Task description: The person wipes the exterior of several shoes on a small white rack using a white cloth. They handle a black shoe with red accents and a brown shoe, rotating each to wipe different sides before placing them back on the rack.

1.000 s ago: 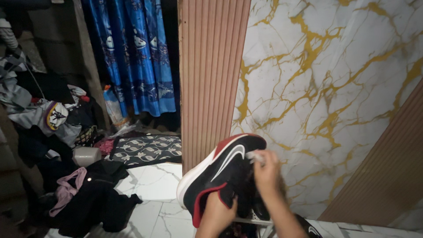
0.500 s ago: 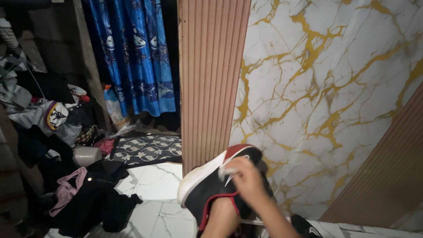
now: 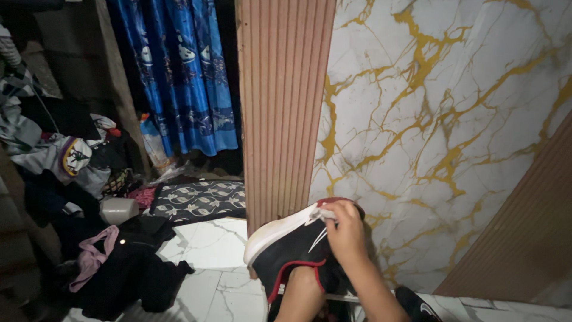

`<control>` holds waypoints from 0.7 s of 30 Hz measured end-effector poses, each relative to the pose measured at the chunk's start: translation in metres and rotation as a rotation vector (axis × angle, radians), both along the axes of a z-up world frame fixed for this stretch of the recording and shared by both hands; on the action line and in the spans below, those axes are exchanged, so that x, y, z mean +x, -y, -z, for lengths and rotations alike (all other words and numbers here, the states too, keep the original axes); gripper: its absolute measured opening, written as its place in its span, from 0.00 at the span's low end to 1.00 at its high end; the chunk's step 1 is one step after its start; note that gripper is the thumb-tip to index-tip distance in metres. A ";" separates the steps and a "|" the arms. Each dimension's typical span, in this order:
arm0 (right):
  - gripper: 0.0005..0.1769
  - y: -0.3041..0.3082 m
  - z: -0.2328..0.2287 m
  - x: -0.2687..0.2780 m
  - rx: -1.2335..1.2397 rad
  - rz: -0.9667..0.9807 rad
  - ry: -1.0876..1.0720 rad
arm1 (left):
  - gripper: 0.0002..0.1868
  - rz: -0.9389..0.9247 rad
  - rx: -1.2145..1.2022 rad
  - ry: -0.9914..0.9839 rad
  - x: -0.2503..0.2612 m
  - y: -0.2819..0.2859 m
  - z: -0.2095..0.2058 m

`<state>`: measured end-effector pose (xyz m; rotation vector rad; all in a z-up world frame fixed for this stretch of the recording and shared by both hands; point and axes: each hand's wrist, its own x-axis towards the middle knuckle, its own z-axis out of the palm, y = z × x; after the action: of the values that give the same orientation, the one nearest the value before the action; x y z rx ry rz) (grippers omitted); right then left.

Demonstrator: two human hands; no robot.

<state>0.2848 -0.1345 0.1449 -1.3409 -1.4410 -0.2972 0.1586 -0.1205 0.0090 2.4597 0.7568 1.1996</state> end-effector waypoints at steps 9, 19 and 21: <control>0.14 0.026 0.000 -0.074 -0.144 -0.280 0.311 | 0.10 0.004 -0.055 -0.012 0.005 -0.001 0.001; 0.10 -0.004 0.000 -0.048 -0.217 0.105 0.283 | 0.11 -0.103 -0.194 -0.313 0.008 0.006 -0.003; 0.11 -0.009 -0.005 -0.028 -0.144 0.161 0.224 | 0.10 -0.044 -0.116 -0.218 0.008 0.007 0.000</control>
<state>0.2567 -0.1258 0.1496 -1.5844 -1.5657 -0.4686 0.1667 -0.1270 0.0089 2.5138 0.9161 0.8838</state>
